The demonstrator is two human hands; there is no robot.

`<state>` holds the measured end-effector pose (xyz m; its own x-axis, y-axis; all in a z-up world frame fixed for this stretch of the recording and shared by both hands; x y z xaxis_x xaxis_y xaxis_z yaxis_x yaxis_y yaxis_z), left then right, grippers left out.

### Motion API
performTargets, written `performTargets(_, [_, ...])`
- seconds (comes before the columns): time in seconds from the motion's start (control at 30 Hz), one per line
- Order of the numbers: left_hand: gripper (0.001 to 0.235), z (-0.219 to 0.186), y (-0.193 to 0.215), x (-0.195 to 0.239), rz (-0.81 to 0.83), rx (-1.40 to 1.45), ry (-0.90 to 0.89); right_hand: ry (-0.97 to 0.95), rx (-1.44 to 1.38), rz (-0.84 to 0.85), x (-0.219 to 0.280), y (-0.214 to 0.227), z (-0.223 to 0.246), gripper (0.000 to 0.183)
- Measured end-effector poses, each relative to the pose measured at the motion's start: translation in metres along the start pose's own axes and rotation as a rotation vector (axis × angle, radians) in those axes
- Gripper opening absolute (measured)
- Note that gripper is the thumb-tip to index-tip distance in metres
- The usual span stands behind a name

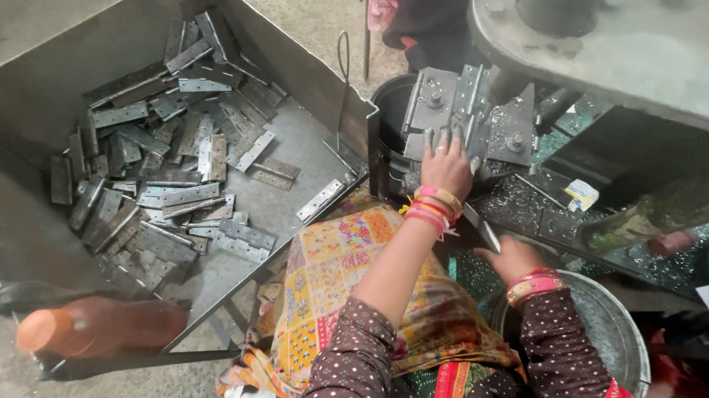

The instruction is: The person picks up a metal hinge from a bin, places it into a press machine, operates the machine with a lever, and then removes the hinge.

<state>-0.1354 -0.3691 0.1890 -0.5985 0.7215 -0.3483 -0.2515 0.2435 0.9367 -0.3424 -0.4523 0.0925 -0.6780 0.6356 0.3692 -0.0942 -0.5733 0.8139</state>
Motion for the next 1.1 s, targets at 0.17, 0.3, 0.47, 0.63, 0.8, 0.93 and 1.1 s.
performTargets(0.17, [0.043, 0.002, 0.006, -0.002, -0.1, 0.027, 0.017, 0.022, -0.13, -0.054, 0.012, -0.058, -0.035, 0.054])
performTargets(0.3, [0.044, 0.003, 0.008, -0.001, -0.103, 0.032, 0.026, 0.121, -0.124, -0.202, 0.022, -0.078, -0.048, 0.045])
performTargets(0.47, [0.043, -0.002, 0.009, 0.02, -0.092, 0.076, 0.006, 0.061, -0.055, -0.052, 0.004, -0.044, -0.033, 0.06])
performTargets(0.63, [0.048, -0.009, -0.007, 0.008, -0.163, -0.081, 0.027, 0.021, 0.082, 0.075, 0.001, 0.013, 0.013, 0.059])
performTargets(0.8, [0.043, -0.013, -0.023, -0.027, -0.071, -0.137, 0.041, 0.119, 0.002, -0.04, 0.01, -0.032, -0.02, 0.065])
performTargets(0.93, [0.04, -0.001, -0.005, -0.016, -0.069, -0.037, 0.0, 0.045, -0.113, -0.168, 0.022, -0.072, -0.043, 0.055])
performTargets(1.1, [0.034, 0.0, -0.002, -0.013, 0.02, -0.034, -0.025, 0.138, 0.07, -0.045, 0.001, -0.031, -0.019, 0.066])
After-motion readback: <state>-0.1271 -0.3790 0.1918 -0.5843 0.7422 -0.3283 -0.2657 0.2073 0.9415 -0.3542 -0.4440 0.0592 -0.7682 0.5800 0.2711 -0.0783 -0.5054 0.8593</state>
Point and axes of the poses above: each hand's wrist, its own x-axis away from the middle knuckle, its own y-axis out of the back of the hand, z = x × y, the point moved 4 cm from there along -x, towards the middle knuckle, and after that the axes turned 13 degrees about -x, right-handed, at the moved point
